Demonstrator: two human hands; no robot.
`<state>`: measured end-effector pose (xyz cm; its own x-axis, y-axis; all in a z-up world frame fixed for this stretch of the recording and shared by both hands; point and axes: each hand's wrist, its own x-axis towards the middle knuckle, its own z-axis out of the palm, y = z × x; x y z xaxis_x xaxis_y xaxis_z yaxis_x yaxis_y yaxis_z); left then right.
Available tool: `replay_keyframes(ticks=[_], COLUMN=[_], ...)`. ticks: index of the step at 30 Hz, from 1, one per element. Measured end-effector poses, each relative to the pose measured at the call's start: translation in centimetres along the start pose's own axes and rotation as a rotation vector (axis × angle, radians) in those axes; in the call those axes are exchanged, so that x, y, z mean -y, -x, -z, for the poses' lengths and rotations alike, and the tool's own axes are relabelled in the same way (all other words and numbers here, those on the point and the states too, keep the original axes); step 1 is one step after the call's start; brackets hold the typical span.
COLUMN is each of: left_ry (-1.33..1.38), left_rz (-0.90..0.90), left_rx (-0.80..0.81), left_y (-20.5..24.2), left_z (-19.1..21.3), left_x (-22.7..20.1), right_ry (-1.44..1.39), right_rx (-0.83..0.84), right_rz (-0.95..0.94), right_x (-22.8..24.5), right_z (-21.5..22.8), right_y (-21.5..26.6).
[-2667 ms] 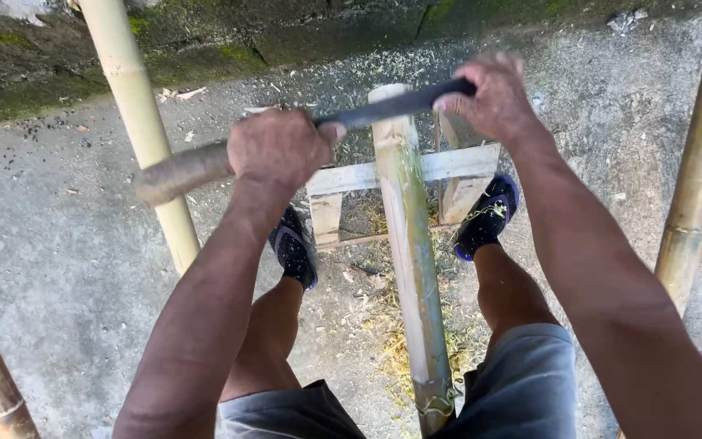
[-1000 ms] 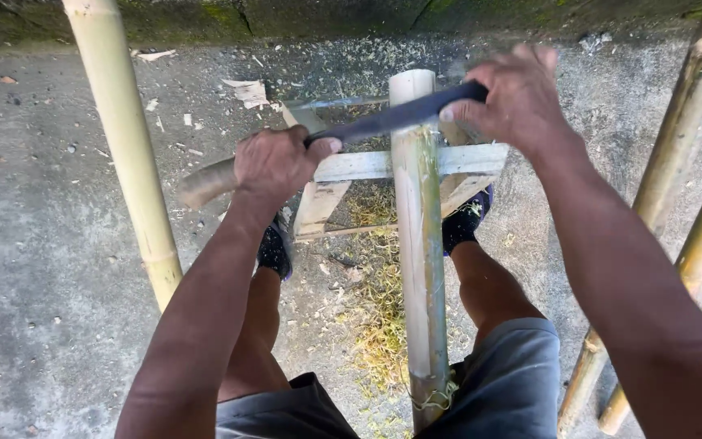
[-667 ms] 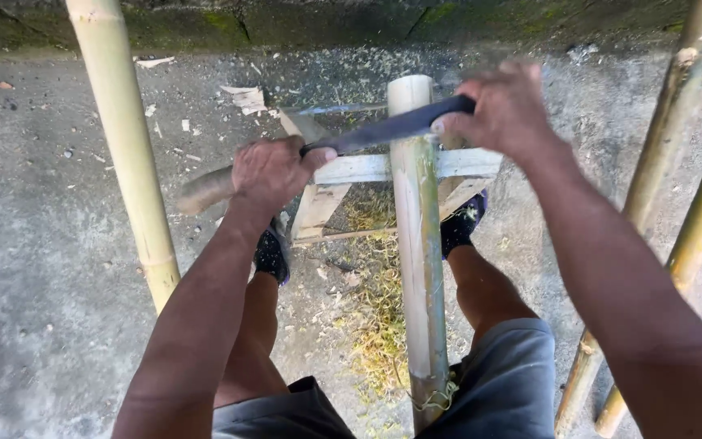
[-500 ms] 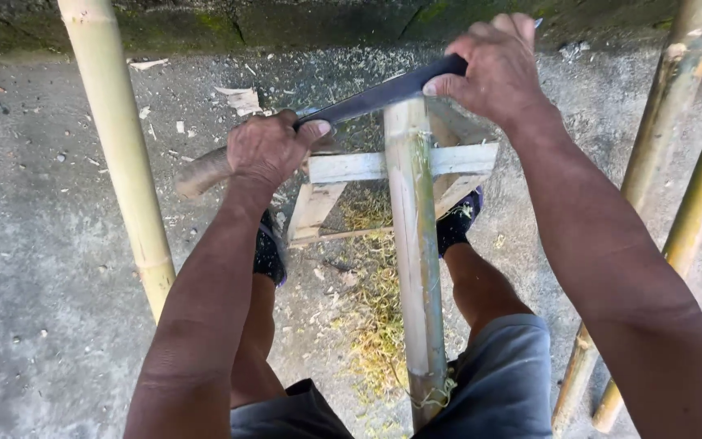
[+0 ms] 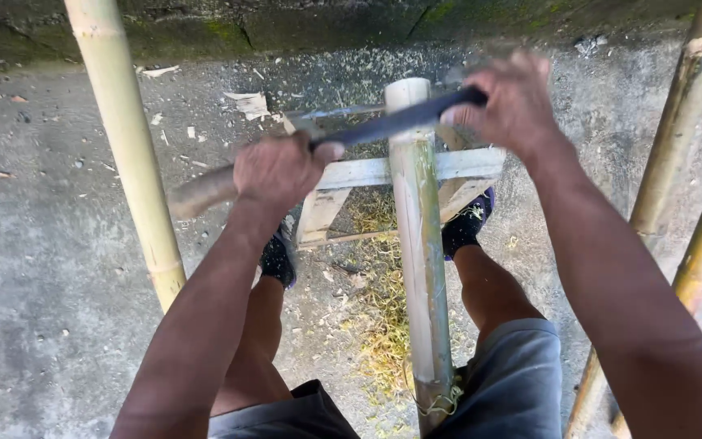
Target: The person is using a machete to shave and shape a piece of bamboo.
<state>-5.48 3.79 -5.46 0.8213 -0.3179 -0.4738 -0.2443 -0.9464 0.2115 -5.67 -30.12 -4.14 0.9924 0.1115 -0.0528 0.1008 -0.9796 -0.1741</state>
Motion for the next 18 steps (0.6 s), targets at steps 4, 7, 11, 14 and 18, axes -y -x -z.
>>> replay_keyframes(ticks=[4, 7, 11, 14, 18], left_ry=[-0.005, 0.018, -0.045, -0.025, 0.229], left_rz=[0.011, -0.033, 0.087, 0.079, 0.002], left_rx=[-0.034, -0.306, 0.151, 0.215, 0.241], left_y=[-1.2, -2.3, 0.8, 0.7, -0.5], left_z=[0.5, 1.0, 4.2, 4.9, 3.6], left_x=[0.2, 0.0, -1.7, -2.5, -2.2], right_ry=[-0.061, -0.163, -0.079, -0.139, -0.006], right_rx=[0.142, -0.157, -0.051, 0.024, 0.137], right_rz=[-0.122, 0.086, 0.072, 0.054, -0.054], right_x=[-0.9, -2.6, -2.5, -2.5, 1.6], right_z=[-0.4, -1.3, -2.2, -2.1, 2.6], right_y=[-0.3, -1.0, 0.5, 0.2, 0.2])
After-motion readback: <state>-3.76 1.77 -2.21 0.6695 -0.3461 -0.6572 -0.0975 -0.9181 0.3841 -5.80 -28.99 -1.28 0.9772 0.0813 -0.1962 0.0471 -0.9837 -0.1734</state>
